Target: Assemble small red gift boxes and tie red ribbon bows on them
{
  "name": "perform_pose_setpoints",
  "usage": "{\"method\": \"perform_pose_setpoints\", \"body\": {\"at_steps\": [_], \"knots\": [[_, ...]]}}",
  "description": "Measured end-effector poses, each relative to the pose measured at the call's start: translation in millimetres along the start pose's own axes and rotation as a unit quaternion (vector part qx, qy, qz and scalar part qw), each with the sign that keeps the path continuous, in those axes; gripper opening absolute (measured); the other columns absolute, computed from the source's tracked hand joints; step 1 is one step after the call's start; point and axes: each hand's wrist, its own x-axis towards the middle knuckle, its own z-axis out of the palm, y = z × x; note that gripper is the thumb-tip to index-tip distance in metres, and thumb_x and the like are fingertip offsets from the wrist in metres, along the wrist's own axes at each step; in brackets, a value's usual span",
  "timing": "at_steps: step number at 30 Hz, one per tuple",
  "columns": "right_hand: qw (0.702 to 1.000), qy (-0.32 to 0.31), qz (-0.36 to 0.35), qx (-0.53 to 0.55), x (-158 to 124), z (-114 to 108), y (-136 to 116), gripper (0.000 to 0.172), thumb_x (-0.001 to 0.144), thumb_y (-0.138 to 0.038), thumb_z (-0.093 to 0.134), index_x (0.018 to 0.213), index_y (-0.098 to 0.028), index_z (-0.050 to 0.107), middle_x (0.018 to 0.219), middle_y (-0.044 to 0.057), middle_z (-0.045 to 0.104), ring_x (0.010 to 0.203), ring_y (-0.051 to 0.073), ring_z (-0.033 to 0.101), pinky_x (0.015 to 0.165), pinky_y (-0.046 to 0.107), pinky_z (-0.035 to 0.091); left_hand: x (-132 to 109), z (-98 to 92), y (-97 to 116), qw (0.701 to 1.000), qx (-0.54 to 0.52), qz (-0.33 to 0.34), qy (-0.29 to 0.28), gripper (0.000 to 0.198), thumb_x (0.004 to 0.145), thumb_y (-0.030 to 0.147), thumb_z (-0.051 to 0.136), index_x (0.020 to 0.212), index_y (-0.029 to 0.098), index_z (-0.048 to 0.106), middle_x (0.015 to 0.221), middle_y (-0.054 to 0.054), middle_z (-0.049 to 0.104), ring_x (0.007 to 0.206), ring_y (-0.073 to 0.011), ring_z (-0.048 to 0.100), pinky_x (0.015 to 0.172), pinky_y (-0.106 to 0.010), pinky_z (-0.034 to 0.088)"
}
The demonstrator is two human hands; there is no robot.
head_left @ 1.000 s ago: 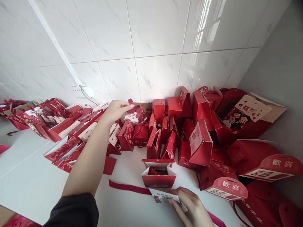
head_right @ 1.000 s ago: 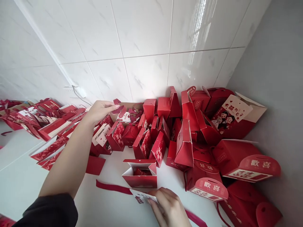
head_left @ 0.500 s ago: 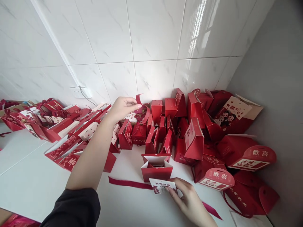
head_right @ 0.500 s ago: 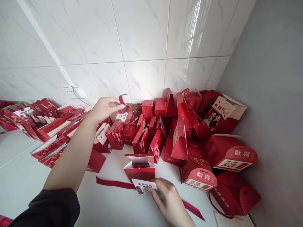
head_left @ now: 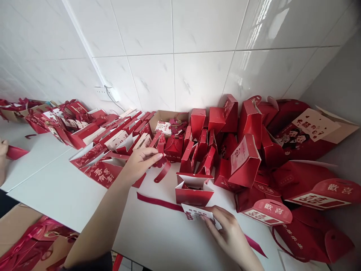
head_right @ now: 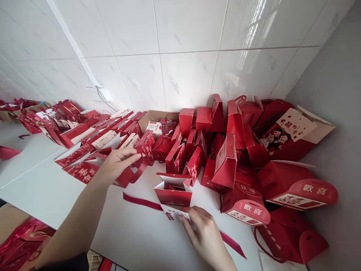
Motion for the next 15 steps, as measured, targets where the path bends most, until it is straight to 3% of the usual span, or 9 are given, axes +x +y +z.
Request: {"method": "perform_pose_setpoints", "body": {"at_steps": [5, 11, 13, 15], "knots": [[1.000, -0.011, 0.002, -0.009, -0.7, -0.2, 0.5, 0.013, 0.101, -0.023, 0.049, 0.106, -0.021, 0.062, 0.082, 0.004, 0.066, 0.072, 0.019, 0.064, 0.068, 0.029, 0.049, -16.2, 14.5, -39.7, 0.997, 0.010, -0.049, -0.064, 0.023, 0.083, 0.041, 0.068, 0.082, 0.018, 0.066, 0.078, -0.002, 0.068, 0.074, -0.0177, 0.065, 0.068, -0.028, 0.051], [1.000, -0.012, 0.018, -0.013, -0.5, -1.3, 1.6, 0.011, 0.100, -0.025, 0.050, 0.102, -0.022, 0.061, 0.080, 0.003, 0.064, 0.070, 0.018, 0.062, 0.066, 0.030, 0.048, -11.7, 43.1, -102.0, 0.989, 0.009, -0.105, -0.099, 0.017, 0.073, 0.032, 0.070, 0.082, 0.017, 0.067, 0.073, -0.003, 0.070, 0.066, -0.0199, 0.067, 0.064, -0.032, 0.056], [1.000, -0.011, 0.019, -0.013, -0.1, -1.9, 1.7, 0.010, 0.100, -0.025, 0.051, 0.101, -0.022, 0.061, 0.078, 0.002, 0.063, 0.068, 0.018, 0.060, 0.064, 0.029, 0.048, -11.3, 46.0, -111.6, 0.989, 0.007, -0.106, -0.102, 0.028, 0.070, 0.029, 0.070, 0.096, 0.018, 0.069, 0.085, -0.006, 0.074, 0.078, -0.0235, 0.071, 0.072, -0.036, 0.059], [1.000, -0.011, 0.020, -0.013, 0.2, -2.8, 1.4, 0.010, 0.100, -0.025, 0.051, 0.101, -0.022, 0.060, 0.078, 0.002, 0.062, 0.067, 0.017, 0.060, 0.064, 0.029, 0.048, -13.4, 44.7, -112.2, 0.991, 0.018, -0.073, -0.113, 0.053, 0.070, 0.025, 0.070, 0.122, 0.022, 0.064, 0.119, -0.009, 0.071, 0.109, -0.0278, 0.068, 0.091, -0.042, 0.057]]}}
